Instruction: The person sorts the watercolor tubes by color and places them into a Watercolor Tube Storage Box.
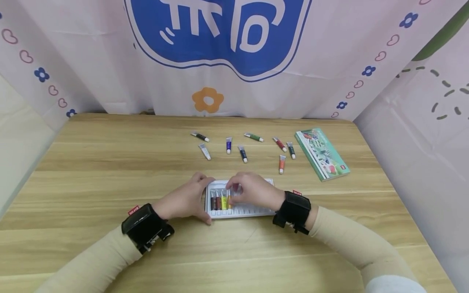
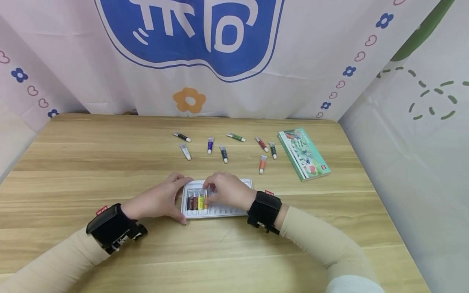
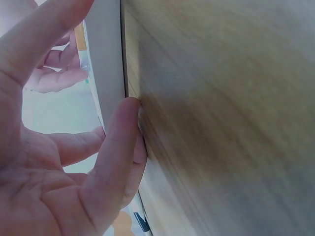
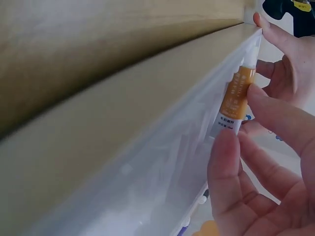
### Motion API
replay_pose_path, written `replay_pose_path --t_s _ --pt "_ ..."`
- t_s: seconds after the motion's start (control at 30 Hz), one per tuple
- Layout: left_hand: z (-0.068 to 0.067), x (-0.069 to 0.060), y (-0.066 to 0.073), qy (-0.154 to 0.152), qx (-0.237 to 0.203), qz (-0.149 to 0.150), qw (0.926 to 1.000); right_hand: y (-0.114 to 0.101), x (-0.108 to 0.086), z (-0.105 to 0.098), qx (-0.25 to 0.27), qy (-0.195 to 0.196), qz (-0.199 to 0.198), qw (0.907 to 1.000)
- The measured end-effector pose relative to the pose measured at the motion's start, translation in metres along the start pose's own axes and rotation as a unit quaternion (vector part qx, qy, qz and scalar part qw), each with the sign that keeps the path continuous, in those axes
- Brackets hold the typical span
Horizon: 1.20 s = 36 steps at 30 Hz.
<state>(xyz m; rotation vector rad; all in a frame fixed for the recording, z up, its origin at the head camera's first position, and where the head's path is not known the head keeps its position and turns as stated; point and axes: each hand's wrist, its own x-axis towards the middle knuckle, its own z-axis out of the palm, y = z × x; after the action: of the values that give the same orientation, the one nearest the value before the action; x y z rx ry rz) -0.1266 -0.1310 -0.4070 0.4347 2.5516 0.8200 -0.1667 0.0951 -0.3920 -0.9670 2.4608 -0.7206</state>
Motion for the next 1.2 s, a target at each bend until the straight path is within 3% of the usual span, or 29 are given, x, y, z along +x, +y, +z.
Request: replay_pose_path --t_s 0.37,1.2 --pt "-0.002 0.000 0.001 -0.003 -0.001 0.008 1.0000 -0.009 0.000 0.000 -0.029 -0.039 0.001 0.9988" --pt "-0.003 -0.002 0.001 -0.005 -0.002 0.018 0.9998 -0.022 -0.004 0.001 -0.124 -0.054 -0.046 0.9897"
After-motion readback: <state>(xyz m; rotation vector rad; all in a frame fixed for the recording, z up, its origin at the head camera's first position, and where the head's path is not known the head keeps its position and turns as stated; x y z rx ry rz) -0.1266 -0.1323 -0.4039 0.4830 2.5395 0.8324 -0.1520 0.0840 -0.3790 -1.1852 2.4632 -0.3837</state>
